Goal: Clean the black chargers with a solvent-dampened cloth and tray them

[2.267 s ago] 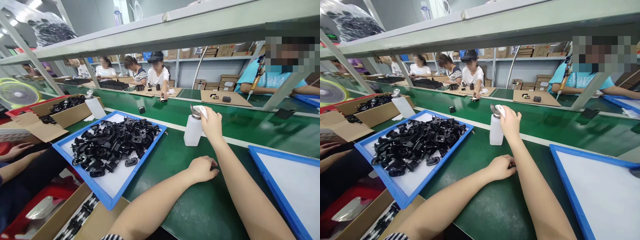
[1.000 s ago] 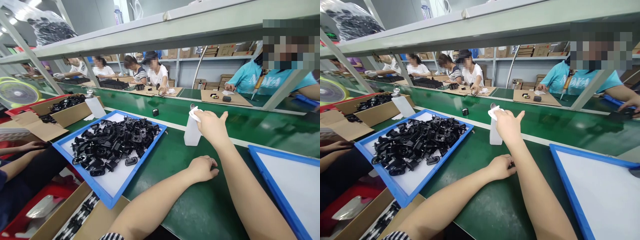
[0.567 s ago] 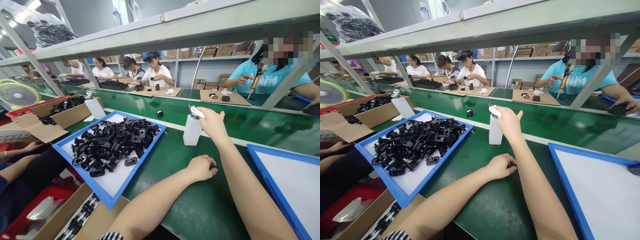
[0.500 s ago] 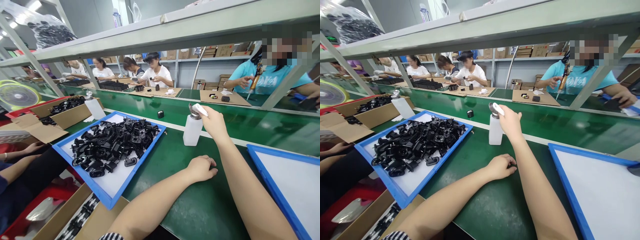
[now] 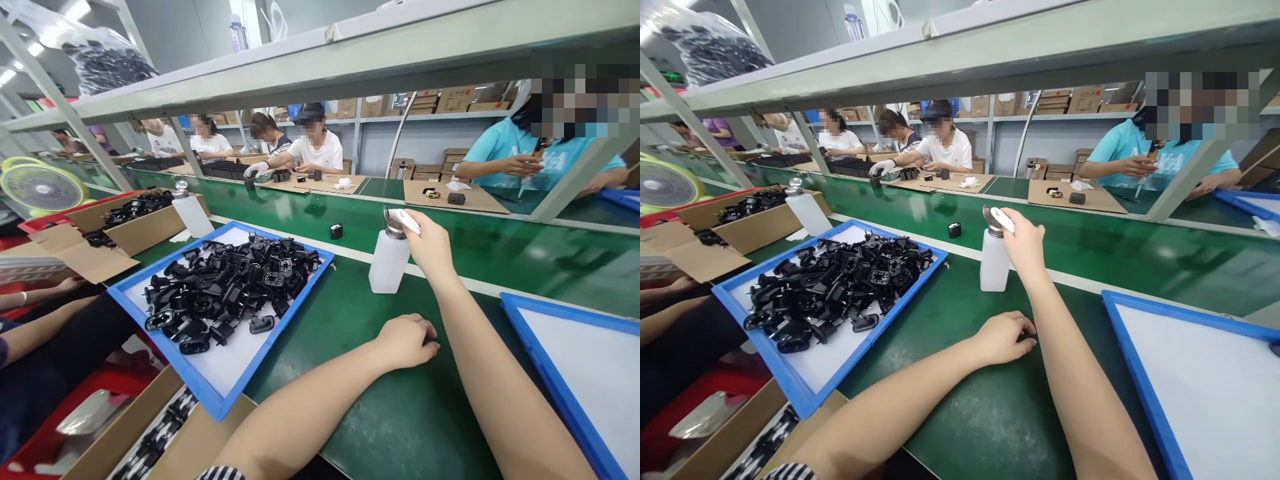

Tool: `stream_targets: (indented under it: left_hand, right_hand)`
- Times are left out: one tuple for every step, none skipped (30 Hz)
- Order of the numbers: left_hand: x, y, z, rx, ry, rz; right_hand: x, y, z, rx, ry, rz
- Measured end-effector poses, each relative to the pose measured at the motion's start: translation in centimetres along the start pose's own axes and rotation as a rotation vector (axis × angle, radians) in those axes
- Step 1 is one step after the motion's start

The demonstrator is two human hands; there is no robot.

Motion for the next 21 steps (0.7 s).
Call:
stream_targets:
  left_hand:
    - [0.00,0.02,-0.02,-0.006,0.000,-0.003]
    - [0.00,0.04,-0.04,-0.010,0.000,-0.006]
    - [0.01,0.05,-0.06,-0.013,-0.001,-0.008]
    - [0.01,0.05,-0.09,-0.013,-0.002,-0.009]
    - [0.02,0.05,-0.11,-0.013,-0.002,-0.010]
    - [0.02,0.03,-0.12,-0.013,-0.001,-0.008]
    - [0.03,0.00,-0.13,-0.013,0.001,-0.005]
    - [0.04,-0.02,-0.14,-0.013,0.002,-0.004]
    - [0.05,-0.02,-0.15,-0.014,0.003,-0.004]
    - [0.05,-0.01,-0.19,-0.014,0.002,-0.007]
    - [0.05,0.02,-0.23,-0.015,0.000,-0.011]
    - [0.05,0.05,-0.28,-0.016,-0.003,-0.015]
    - [0.05,0.06,-0.31,-0.017,-0.005,-0.017]
    - [0.04,0.06,-0.34,-0.020,-0.008,-0.018]
    - [0.04,0.07,-0.34,-0.023,-0.011,-0.018]
    - [0.05,0.10,-0.33,-0.026,-0.014,-0.018]
    - [0.08,0.14,-0.29,-0.029,-0.018,-0.018]
    - [0.12,0.23,-0.24,-0.033,-0.024,-0.019]
    - [0.19,0.37,-0.20,-0.041,-0.032,-0.023]
    - [0.28,0.53,-0.18,-0.057,-0.043,-0.027]
    - [0.39,0.72,-0.16,-0.081,-0.056,-0.032]
  right_hand:
    - [0.01,-0.05,0.00,0.003,-0.002,0.005]
    - [0.03,-0.07,-0.01,0.009,-0.007,0.006]
    - [0.04,-0.08,-0.04,0.018,-0.014,0.004]
    - [0.06,-0.08,-0.11,0.028,-0.026,0.000]
    - [0.08,-0.09,-0.18,0.037,-0.038,-0.004]
    - [0.09,-0.11,-0.24,0.044,-0.048,-0.007]
    - [0.11,-0.14,-0.30,0.051,-0.058,-0.007]
    - [0.12,-0.21,-0.35,0.058,-0.064,-0.004]
    - [0.12,-0.29,-0.36,0.064,-0.064,0.002]
    - [0.12,-0.38,-0.34,0.071,-0.059,0.010]
    - [0.13,-0.47,-0.32,0.078,-0.052,0.018]
    - [0.15,-0.53,-0.31,0.084,-0.046,0.025]
    - [0.17,-0.57,-0.34,0.086,-0.043,0.030]
    - [0.19,-0.54,-0.39,0.088,-0.043,0.030]
    - [0.21,-0.47,-0.47,0.090,-0.047,0.027]
    - [0.23,-0.39,-0.55,0.094,-0.053,0.022]
    - [0.25,-0.30,-0.61,0.096,-0.056,0.019]
    - [0.25,-0.24,-0.65,0.096,-0.058,0.018]
    - [0.24,-0.22,-0.65,0.093,-0.056,0.020]
    - [0.23,-0.24,-0.61,0.087,-0.050,0.026]
    - [0.23,-0.27,-0.55,0.080,-0.042,0.035]
Point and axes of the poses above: each hand's wrist, its own x-axis away from the middle knuckle, its own z-axis out of the back of the hand, y = z × x, the point moved 9 cm from there along -x, towards the middle knuckle, and after that the axes turned 3 degrees about y, right-handed, at the moved point
